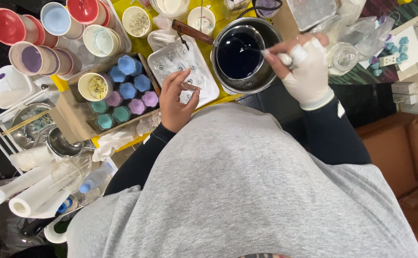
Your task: Cleaning heart-shaped candle molds and filling them with blue liquid using a pipette.
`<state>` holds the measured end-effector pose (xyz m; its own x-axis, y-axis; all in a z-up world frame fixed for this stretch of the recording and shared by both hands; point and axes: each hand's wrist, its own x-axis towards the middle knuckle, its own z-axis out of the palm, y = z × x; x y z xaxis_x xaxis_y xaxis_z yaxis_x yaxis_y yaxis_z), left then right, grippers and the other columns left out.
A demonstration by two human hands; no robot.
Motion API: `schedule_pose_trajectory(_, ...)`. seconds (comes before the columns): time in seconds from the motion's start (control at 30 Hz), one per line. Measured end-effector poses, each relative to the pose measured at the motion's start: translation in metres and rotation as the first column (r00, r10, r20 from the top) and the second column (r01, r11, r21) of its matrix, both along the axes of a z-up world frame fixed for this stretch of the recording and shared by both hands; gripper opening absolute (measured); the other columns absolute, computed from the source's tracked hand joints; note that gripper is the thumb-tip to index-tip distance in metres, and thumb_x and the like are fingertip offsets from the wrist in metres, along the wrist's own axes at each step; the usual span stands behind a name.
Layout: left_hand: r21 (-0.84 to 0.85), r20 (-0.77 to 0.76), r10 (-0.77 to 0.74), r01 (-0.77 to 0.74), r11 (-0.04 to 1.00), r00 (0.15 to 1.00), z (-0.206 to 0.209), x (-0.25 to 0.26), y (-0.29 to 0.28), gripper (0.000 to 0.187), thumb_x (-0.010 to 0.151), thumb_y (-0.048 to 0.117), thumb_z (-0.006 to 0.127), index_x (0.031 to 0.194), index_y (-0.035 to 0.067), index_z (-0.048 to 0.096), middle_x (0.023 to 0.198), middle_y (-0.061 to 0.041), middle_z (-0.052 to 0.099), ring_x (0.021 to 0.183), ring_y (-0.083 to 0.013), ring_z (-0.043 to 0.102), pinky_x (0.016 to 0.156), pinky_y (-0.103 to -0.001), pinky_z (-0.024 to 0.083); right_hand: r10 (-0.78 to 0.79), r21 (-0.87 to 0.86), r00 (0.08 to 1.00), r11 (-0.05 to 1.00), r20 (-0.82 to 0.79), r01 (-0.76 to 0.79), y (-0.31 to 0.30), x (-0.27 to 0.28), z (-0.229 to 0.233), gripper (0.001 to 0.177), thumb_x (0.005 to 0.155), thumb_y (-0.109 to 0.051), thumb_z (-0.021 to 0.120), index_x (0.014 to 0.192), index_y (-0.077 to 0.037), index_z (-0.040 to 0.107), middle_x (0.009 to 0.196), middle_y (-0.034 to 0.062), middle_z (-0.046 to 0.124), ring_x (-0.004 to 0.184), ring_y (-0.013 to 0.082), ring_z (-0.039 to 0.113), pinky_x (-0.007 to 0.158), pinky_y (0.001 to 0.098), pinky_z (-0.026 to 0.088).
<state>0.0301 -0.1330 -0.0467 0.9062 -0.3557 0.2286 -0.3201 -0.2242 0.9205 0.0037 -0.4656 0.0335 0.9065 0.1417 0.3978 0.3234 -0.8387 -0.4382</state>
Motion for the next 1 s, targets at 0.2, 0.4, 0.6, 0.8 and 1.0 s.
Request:
schedule_pose_trajectory(0.2, -0.051, -0.019, 0.008, -0.009, 0.999, 1.0, -0.002, -0.006, -0.001, 0.062, 0.096, -0.009, 0.074, 0.151, 0.003, 0.047, 0.143, -0.014, 0.048, 0.105, -0.0147, 0.072, 0.098, -0.029, 0.059, 0.145, -0.038, 0.987, 0.988, -0.072, -0.148, 0.019, -0.015, 0.02, 0.016, 0.099, -0.021, 0.084, 0.099, -0.015, 0.069, 0.092, 0.0, 0.066, 0.093, 0.0196, 0.061, 0.101, 0.0421, 0.038)
schedule_pose_trajectory(0.4, -0.127, 0.01, -0.006, 0.007, 0.992, 1.0, 0.002, -0.01, -0.002, 0.058, 0.095, -0.01, 0.073, 0.146, 0.002, 0.047, 0.141, -0.014, 0.049, 0.107, -0.0152, 0.071, 0.097, -0.028, 0.061, 0.157, -0.132, 0.987, 0.979, 0.019, -0.153, 0.025, -0.006, 0.014, 0.017, 0.099, -0.025, 0.083, 0.108, -0.015, 0.072, 0.096, 0.001, 0.066, 0.097, 0.0198, 0.06, 0.1, 0.0406, 0.036)
schedule_pose_trajectory(0.6, -0.082, 0.034, 0.065, -0.062, 0.995, 0.997, 0.007, -0.015, -0.002, 0.052, 0.094, -0.012, 0.075, 0.14, -0.001, 0.054, 0.137, -0.013, 0.051, 0.107, -0.0168, 0.069, 0.097, -0.028, 0.061, 0.07, -0.125, 0.998, 0.99, 0.001, -0.07, 0.012, -0.019, 0.021, 0.015, 0.102, -0.019, 0.083, 0.098, -0.014, 0.07, 0.09, 0.0011, 0.063, 0.089, 0.022, 0.059, 0.098, 0.0405, 0.038)
schedule_pose_trajectory(0.8, -0.077, 0.083, 0.062, -0.055, 0.996, 0.995, 0.01, -0.017, -0.003, 0.051, 0.094, -0.012, 0.076, 0.139, 0.001, 0.055, 0.14, -0.013, 0.051, 0.108, -0.0161, 0.071, 0.1, -0.03, 0.061, 0.127, 0.047, 0.991, 0.991, -0.029, -0.126, 0.027, -0.01, 0.015, 0.014, 0.099, -0.019, 0.083, 0.098, -0.012, 0.071, 0.092, 0.0032, 0.067, 0.088, 0.0231, 0.063, 0.091, 0.0399, 0.04)
schedule_pose_trajectory(1.0, -0.015, 0.136, 0.099, -0.098, 0.995, 0.986, 0.011, -0.018, -0.004, 0.053, 0.09, -0.012, 0.079, 0.137, 0.002, 0.058, 0.133, -0.013, 0.058, 0.101, -0.0156, 0.071, 0.09, -0.027, 0.06, 0.013, 0.588, 0.989, 0.805, -0.145, 0.075, 0.019, -0.004, 0.013, 0.014, 0.104, -0.017, 0.076, 0.098, -0.009, 0.066, 0.092, 0.0013, 0.069, 0.09, 0.0147, 0.065, 0.08, 0.0314, 0.05)
